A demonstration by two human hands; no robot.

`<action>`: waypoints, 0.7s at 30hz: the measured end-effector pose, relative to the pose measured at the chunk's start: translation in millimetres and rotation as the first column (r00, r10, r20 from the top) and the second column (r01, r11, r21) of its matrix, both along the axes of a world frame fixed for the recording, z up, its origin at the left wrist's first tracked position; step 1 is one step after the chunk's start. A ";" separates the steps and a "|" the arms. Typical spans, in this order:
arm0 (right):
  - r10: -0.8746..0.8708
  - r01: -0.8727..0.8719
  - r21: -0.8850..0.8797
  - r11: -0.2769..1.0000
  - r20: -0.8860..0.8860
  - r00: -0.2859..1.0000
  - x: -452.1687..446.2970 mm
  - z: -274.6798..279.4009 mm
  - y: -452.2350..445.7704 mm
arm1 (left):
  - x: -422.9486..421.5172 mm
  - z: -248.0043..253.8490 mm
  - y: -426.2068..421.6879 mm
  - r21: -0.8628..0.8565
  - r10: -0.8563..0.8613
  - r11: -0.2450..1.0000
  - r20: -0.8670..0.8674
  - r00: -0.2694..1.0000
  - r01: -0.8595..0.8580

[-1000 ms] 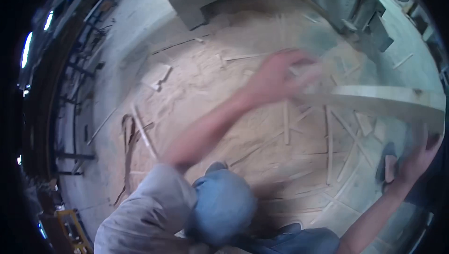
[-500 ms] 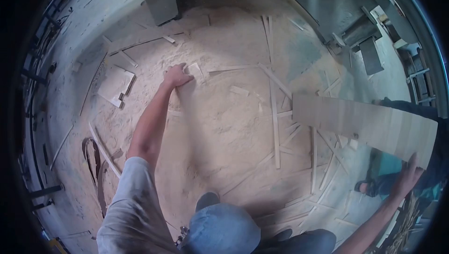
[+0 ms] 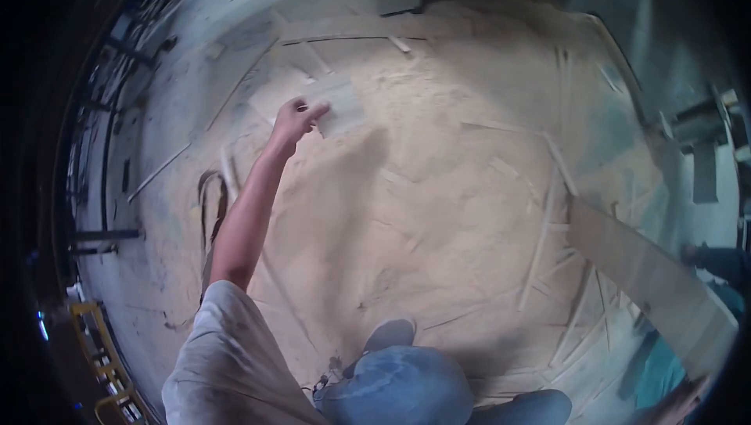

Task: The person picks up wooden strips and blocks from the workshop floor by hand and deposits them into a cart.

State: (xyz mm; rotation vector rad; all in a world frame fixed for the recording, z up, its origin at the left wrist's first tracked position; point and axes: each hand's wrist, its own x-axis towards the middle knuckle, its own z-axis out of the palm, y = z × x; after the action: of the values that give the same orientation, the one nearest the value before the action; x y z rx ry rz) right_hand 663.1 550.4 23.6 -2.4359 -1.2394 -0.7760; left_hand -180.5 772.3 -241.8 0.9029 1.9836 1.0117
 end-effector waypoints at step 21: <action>0.501 0.138 0.670 0.729 -0.661 0.560 -41.0 -8.8 24.3 | -146.2 -143.9 25.7 -0.054 0.246 0.969 0.317 0.916 -0.241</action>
State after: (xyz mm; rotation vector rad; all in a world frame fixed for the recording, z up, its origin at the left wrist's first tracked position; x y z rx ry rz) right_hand 622.1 574.7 14.8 -1.6151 -0.6406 0.0752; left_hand -326.6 798.0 -385.7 0.4507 1.8476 1.1983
